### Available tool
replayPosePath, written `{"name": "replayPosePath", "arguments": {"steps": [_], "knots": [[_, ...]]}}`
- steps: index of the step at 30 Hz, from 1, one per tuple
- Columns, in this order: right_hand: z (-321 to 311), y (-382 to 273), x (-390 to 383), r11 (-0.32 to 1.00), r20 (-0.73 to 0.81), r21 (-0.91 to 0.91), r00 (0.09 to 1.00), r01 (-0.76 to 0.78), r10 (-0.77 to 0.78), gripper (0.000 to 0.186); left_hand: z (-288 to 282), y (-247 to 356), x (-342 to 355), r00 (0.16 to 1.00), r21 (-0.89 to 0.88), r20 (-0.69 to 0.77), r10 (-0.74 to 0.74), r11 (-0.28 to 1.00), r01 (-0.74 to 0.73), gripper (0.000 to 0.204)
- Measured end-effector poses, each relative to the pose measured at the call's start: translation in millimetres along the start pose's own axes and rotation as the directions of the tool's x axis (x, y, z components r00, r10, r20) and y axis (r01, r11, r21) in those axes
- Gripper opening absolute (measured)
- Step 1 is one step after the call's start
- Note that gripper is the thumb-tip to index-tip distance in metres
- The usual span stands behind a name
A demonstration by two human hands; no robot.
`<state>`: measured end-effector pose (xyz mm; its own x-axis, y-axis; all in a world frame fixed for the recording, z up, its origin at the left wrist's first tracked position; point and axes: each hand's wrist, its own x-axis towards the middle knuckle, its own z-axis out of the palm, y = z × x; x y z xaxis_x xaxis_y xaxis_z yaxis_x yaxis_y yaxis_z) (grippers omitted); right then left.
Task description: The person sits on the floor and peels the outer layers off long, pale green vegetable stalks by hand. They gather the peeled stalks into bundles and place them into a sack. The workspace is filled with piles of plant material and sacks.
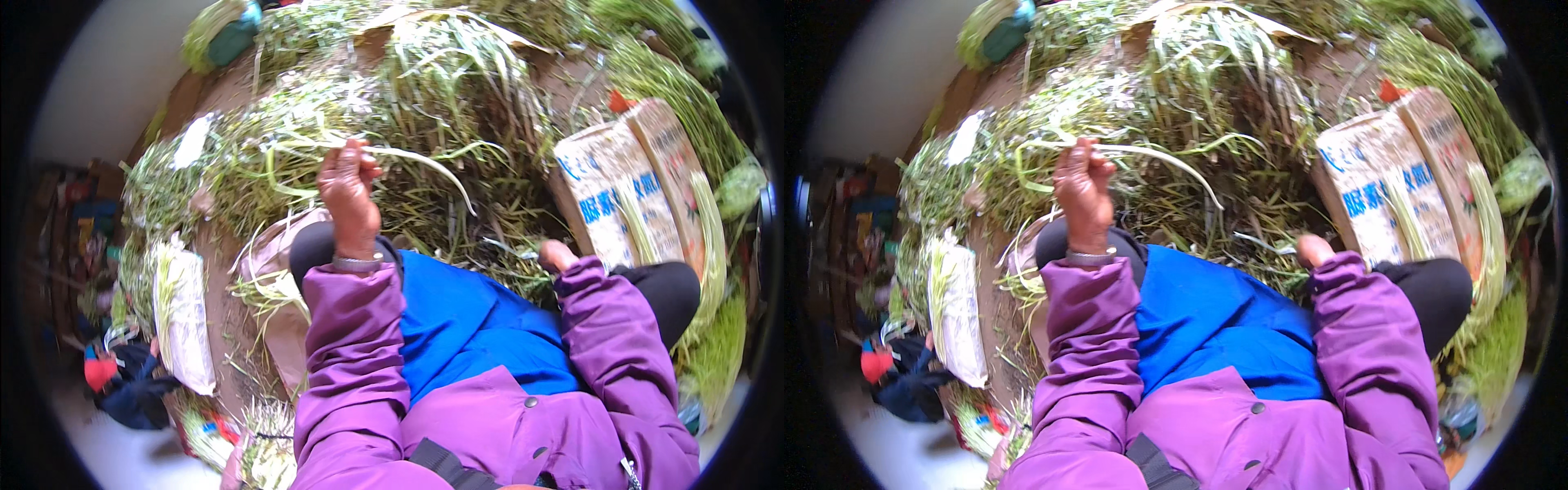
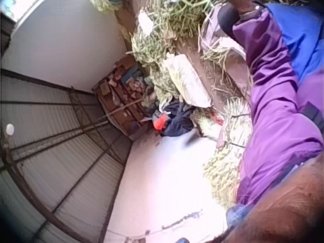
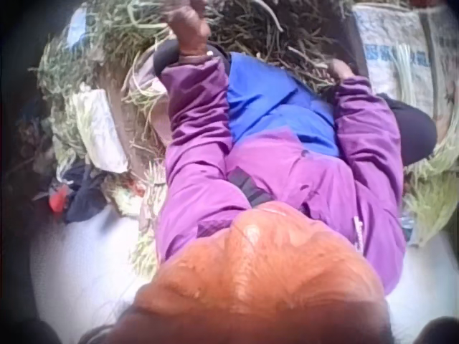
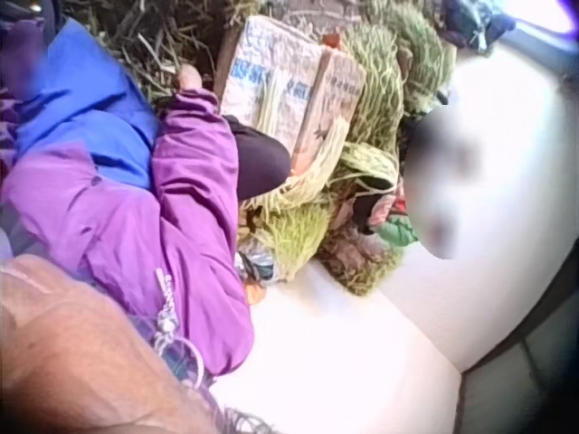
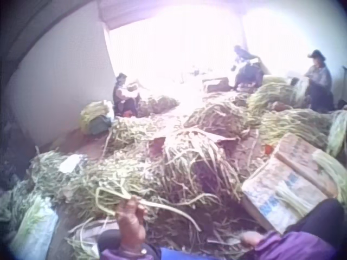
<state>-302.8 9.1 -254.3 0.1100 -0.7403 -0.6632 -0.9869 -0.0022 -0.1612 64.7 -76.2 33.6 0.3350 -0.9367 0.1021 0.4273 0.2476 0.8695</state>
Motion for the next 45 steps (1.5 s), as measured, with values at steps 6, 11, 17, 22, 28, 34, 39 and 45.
{"name": "replayPosePath", "arguments": {"steps": [6, 11, 17, 22, 28, 34, 39, 45], "knots": [[-45.1, -49.6, -31.2, 0.991, 0.274, -0.074, 0.958, 0.11, -0.086, 0.036, -2.5, 5.0, -4.4, 0.999, 0.076, 0.025, 0.023, 0.997, -0.025, 0.013], [-140.6, -155.5, -93.2, 0.415, -0.029, 0.876, 0.887, 0.245, -0.461, 0.047, 22.4, -16.0, -21.0, 0.979, 0.088, 0.114, -0.17, 0.983, 0.161, 0.015], [-198.9, -190.8, -106.6, -0.396, -0.498, 0.852, 0.761, 0.342, -0.415, 0.047, 35.0, -45.3, -47.7, 0.921, -0.067, 0.275, -0.278, 0.949, 0.307, 0.012], [-217.7, -144.1, -104.8, -0.318, -0.632, 0.772, 0.717, 0.551, -0.292, 0.031, 31.2, -31.7, -62.8, 0.792, 0.333, 0.429, -0.434, 0.891, 0.307, 0.024], [-215.5, -191.6, -131.3, 0.561, -0.351, 0.564, 0.791, 0.606, -0.502, 0.02, 30.6, 9.0, -66.0, 0.927, 0.479, 0.375, 0.034, 0.848, -0.225, 0.04], [-213.1, -248.8, -152.2, 0.567, -0.467, 0.099, 0.541, 0.818, -0.699, 0.016, -2.8, 18.4, -44.1, 0.884, 0.078, 0.466, -0.021, 0.997, -0.018, 0.02], [-195.4, -246.6, -119.2, 0.677, -0.44, -0.082, 0.583, 0.732, -0.683, 0.023, -98.3, 134.4, -5.3, 0.999, 0.116, 0.025, -0.045, 0.992, 0.041, 0.023], [-180.1, -219.6, -60.8, 0.811, -0.439, -0.171, 0.693, 0.56, -0.571, 0.023, -249.2, 275.7, -9.0, 0.872, 0.349, -0.338, 0.353, 0.908, -0.232, 0.034]]}}
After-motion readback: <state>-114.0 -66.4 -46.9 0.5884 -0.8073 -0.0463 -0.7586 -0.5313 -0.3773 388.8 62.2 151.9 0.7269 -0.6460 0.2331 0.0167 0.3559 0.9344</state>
